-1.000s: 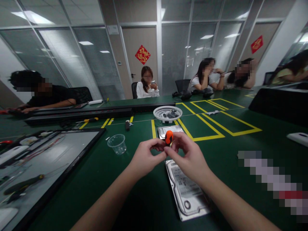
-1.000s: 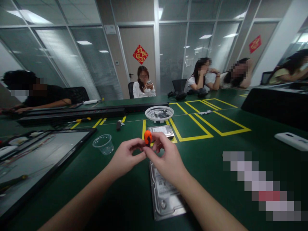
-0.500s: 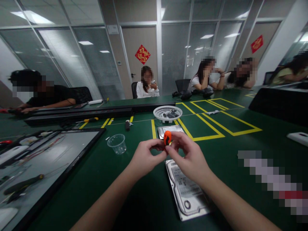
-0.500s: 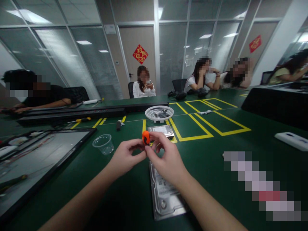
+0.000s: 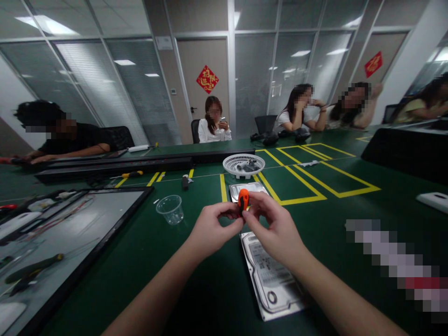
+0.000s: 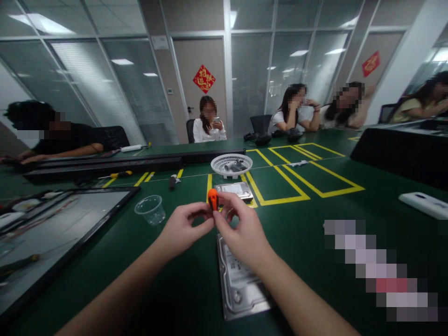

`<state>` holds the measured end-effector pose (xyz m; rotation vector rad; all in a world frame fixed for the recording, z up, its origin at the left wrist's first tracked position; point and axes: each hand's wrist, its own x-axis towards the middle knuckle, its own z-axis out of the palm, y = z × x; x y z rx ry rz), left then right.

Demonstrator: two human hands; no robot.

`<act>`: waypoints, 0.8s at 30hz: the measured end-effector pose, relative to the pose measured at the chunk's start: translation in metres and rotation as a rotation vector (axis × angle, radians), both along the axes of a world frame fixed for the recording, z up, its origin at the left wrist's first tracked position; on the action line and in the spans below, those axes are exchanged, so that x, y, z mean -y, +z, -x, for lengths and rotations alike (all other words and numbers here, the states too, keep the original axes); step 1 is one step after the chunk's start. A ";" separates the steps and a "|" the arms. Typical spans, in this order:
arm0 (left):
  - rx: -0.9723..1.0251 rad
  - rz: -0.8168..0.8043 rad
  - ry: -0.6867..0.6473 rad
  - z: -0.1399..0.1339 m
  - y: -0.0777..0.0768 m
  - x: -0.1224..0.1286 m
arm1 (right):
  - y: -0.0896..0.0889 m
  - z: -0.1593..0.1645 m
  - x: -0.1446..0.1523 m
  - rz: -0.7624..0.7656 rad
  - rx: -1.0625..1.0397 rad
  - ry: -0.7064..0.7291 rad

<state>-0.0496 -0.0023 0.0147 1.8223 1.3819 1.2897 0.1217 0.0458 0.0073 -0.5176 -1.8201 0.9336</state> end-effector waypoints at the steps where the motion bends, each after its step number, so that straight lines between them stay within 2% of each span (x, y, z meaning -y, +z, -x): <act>1: 0.010 0.003 0.003 0.000 0.000 0.000 | -0.001 0.000 0.000 0.004 -0.001 -0.005; 11: -0.015 -0.008 -0.009 0.002 -0.001 -0.001 | -0.003 0.001 -0.002 -0.009 -0.008 0.004; 17: 0.041 -0.010 0.020 0.002 -0.004 -0.003 | -0.004 0.002 -0.004 0.000 -0.005 -0.031; 24: -0.006 -0.004 0.004 0.001 0.000 0.000 | -0.001 0.000 -0.001 -0.013 -0.010 -0.002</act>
